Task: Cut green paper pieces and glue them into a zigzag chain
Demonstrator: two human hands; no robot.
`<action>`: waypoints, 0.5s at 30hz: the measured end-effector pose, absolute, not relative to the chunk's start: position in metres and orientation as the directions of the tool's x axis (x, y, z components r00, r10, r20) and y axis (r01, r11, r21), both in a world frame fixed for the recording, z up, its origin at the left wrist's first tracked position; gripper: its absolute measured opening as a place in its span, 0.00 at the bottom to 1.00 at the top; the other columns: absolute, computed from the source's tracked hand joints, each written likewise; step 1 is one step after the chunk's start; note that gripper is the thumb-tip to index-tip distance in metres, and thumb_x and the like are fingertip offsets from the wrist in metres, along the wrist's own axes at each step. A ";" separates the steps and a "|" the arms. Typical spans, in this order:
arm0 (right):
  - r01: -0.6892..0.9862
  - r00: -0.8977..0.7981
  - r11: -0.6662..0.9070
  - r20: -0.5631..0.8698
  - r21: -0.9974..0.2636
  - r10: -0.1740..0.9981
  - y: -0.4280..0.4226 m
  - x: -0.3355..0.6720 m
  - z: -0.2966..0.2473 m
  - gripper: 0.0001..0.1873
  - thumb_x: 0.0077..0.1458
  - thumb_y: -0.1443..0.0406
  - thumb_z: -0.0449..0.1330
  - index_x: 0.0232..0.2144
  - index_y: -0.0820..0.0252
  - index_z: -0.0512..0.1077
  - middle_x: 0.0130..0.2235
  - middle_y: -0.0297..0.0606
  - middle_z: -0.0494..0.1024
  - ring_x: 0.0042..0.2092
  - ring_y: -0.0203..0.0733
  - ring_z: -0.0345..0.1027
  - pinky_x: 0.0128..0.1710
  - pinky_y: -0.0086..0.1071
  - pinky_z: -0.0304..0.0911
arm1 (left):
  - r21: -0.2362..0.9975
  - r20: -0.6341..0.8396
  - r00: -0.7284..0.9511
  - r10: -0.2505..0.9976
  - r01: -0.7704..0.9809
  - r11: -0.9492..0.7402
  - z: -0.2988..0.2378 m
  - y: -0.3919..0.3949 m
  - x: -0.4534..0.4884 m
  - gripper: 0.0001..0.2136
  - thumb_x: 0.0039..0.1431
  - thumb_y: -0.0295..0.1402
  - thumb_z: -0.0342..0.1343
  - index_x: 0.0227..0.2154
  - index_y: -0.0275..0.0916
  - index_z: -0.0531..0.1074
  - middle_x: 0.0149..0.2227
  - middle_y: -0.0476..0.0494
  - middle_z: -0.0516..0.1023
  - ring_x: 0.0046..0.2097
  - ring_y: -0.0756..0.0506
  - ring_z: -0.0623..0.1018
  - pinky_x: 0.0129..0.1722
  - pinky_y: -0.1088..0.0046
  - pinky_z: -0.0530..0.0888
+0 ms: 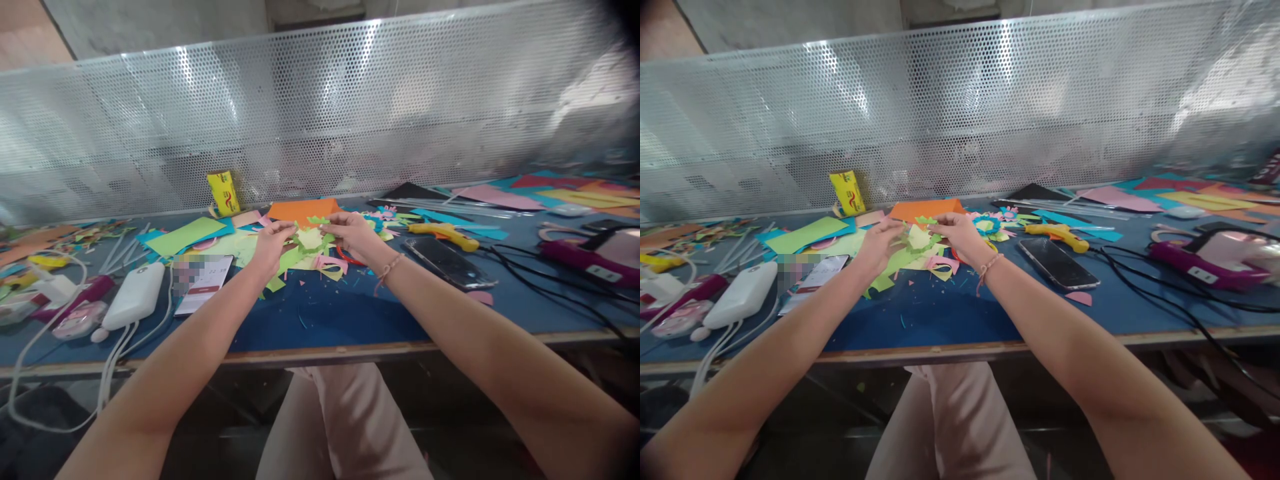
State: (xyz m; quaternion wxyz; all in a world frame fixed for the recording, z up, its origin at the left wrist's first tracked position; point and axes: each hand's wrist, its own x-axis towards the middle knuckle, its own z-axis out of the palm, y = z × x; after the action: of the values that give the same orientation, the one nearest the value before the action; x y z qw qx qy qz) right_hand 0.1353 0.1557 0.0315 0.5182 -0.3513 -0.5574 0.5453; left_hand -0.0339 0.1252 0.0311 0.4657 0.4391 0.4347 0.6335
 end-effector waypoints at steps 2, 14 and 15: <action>-0.168 -0.205 0.150 0.184 -0.974 0.961 0.155 0.135 0.032 0.19 0.30 0.63 0.71 0.26 0.61 0.68 0.26 0.33 0.72 0.29 0.33 0.69 0.28 0.28 0.64 | 0.957 0.166 -0.169 0.971 -0.211 -0.200 0.030 0.126 -0.034 0.05 0.44 0.27 0.61 0.26 0.35 0.72 0.29 0.46 0.73 0.30 0.50 0.73 0.33 0.70 0.72; -0.192 -0.179 0.201 0.236 -0.960 0.955 0.156 0.137 0.034 0.18 0.31 0.62 0.70 0.27 0.61 0.69 0.27 0.34 0.72 0.29 0.33 0.67 0.28 0.29 0.64 | 0.949 0.115 -0.076 0.990 -0.286 -0.132 0.029 0.123 -0.027 0.10 0.41 0.19 0.62 0.29 0.31 0.71 0.31 0.43 0.75 0.32 0.51 0.75 0.41 0.70 0.71; -0.193 -0.179 0.201 0.236 -0.960 0.955 0.155 0.137 0.033 0.19 0.31 0.61 0.70 0.27 0.61 0.69 0.27 0.34 0.72 0.29 0.33 0.67 0.28 0.29 0.64 | 0.946 0.105 -0.087 0.991 -0.298 -0.127 0.030 0.122 -0.027 0.10 0.42 0.18 0.62 0.29 0.32 0.70 0.31 0.44 0.75 0.32 0.51 0.75 0.41 0.70 0.71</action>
State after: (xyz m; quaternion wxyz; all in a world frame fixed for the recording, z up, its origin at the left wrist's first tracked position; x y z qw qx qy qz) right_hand 0.1368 0.1555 0.0335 0.5409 -0.3433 -0.5551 0.5305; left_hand -0.0274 0.1223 0.0296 0.5225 0.4281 0.4044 0.6166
